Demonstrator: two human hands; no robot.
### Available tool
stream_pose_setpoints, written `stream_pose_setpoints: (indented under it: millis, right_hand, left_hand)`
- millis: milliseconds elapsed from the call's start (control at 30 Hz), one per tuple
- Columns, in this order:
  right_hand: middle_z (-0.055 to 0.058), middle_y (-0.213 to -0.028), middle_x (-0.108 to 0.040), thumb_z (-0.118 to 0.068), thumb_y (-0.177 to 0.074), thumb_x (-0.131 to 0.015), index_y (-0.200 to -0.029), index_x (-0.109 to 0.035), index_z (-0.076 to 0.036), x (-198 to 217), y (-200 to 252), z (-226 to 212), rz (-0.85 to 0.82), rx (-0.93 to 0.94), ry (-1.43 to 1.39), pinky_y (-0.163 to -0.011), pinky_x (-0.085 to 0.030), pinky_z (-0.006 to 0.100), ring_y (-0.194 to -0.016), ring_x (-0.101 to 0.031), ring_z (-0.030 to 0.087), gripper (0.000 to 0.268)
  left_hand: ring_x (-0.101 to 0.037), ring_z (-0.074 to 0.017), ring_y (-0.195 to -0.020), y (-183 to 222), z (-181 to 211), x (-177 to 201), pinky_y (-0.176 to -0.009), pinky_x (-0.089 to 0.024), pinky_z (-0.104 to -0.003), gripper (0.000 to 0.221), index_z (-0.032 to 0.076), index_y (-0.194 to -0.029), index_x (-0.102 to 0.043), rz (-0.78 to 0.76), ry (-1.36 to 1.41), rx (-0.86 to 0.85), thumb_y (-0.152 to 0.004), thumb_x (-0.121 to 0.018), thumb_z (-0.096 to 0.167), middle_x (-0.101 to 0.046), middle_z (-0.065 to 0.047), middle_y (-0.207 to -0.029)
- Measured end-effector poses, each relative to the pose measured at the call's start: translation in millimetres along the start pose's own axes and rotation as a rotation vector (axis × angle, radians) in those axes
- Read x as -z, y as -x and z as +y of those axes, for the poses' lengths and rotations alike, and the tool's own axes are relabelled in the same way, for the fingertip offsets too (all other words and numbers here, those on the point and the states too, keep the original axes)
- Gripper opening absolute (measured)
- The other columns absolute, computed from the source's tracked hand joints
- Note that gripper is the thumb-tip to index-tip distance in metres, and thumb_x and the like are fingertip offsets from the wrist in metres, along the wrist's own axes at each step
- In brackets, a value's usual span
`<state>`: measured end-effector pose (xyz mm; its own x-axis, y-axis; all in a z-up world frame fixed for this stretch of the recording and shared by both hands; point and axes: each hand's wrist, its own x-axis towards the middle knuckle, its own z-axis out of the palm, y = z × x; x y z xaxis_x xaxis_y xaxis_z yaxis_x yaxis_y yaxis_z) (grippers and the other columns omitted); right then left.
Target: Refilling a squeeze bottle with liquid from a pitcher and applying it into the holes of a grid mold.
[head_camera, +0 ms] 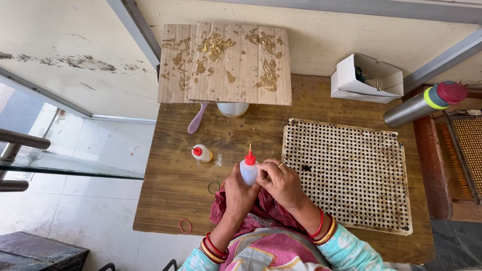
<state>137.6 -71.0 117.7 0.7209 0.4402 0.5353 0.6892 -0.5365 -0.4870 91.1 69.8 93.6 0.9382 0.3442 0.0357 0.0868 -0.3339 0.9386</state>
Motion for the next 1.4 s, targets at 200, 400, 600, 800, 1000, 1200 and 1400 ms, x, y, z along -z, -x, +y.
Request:
stream_pose_setpoints:
  millis: [200,400,600,800,1000,1200,1400]
  right_hand:
    - [0.003,-0.087,-0.073,-0.014,-0.096,-0.072,-0.102,-0.071,-0.001,-27.7,16.9,39.3,0.037,-0.534,-0.812,-0.069,-0.059,0.030,-0.075,-0.068,0.013,0.014]
    - [0.005,-0.101,-0.068,-0.020,-0.101,-0.069,-0.106,-0.071,-0.002,-13.0,-3.2,20.1,-0.019,-0.394,-0.949,-0.091,-0.057,0.033,-0.098,-0.068,0.015,0.019]
    - [0.004,-0.115,-0.069,-0.018,-0.093,-0.077,-0.113,-0.077,-0.003,6.7,-24.0,8.8,-0.283,-0.247,-0.763,-0.100,-0.053,0.033,-0.111,-0.066,0.015,0.025]
    - [0.005,-0.115,-0.065,-0.014,-0.092,-0.075,-0.129,-0.071,-0.004,7.7,-33.1,14.9,-0.384,-0.438,-0.964,-0.095,-0.052,0.033,-0.109,-0.063,0.014,0.038]
    - [0.004,-0.108,-0.066,-0.012,-0.088,-0.081,-0.133,-0.062,-0.002,3.3,-37.8,4.5,-0.260,-0.303,-0.681,-0.095,-0.052,0.028,-0.102,-0.063,0.012,0.050]
    - [0.004,-0.112,-0.067,-0.018,-0.085,-0.081,-0.143,-0.051,-0.008,10.6,-57.1,0.6,-0.307,-0.270,-0.795,-0.102,-0.051,0.030,-0.107,-0.064,0.012,0.066]
    - [0.017,-0.119,-0.069,-0.009,-0.096,-0.072,-0.155,-0.043,-0.010,-5.4,-49.8,34.7,-0.291,-0.387,-0.910,-0.105,-0.054,0.039,-0.113,-0.068,0.020,0.065]
  left_hand:
    - [-0.079,-0.0328,-0.078,-3.2,9.4,11.6,-0.070,-0.060,-0.039,0.042,-0.001,-0.105,-0.064,-0.032,0.158,-0.018,-0.077,-0.083,0.023,-0.077,-0.018,-0.085]
    - [-0.074,-0.0361,-0.083,-7.1,8.4,17.4,-0.072,-0.057,-0.041,0.048,-0.001,-0.111,-0.064,-0.041,0.020,-0.191,-0.075,-0.086,0.022,-0.074,-0.018,-0.091]
    - [-0.074,-0.0307,-0.090,-3.1,-4.0,19.2,-0.077,-0.059,-0.039,0.051,0.001,-0.112,-0.062,-0.152,0.029,-0.159,-0.074,-0.087,0.023,-0.073,-0.018,-0.096]
    - [-0.072,-0.0201,-0.092,-11.5,1.0,28.9,-0.083,-0.058,-0.034,0.048,0.001,-0.116,-0.063,-0.254,0.316,-0.077,-0.079,-0.087,0.020,-0.074,-0.014,-0.101]
    - [-0.073,-0.0174,-0.092,-18.2,-10.2,19.6,-0.082,-0.058,-0.032,0.046,0.003,-0.117,-0.064,-0.164,0.213,-0.071,-0.077,-0.084,0.013,-0.074,-0.009,-0.101]
    - [-0.070,-0.0164,-0.094,-25.8,-19.2,10.4,-0.085,-0.057,-0.033,0.043,0.002,-0.116,-0.064,-0.181,0.360,-0.082,-0.079,-0.083,0.009,-0.073,-0.010,-0.103]
    - [-0.065,-0.0128,-0.092,-38.1,-25.8,1.9,-0.084,-0.055,-0.031,0.042,0.002,-0.113,-0.063,-0.193,0.375,-0.089,-0.078,-0.085,0.009,-0.070,-0.008,-0.101]
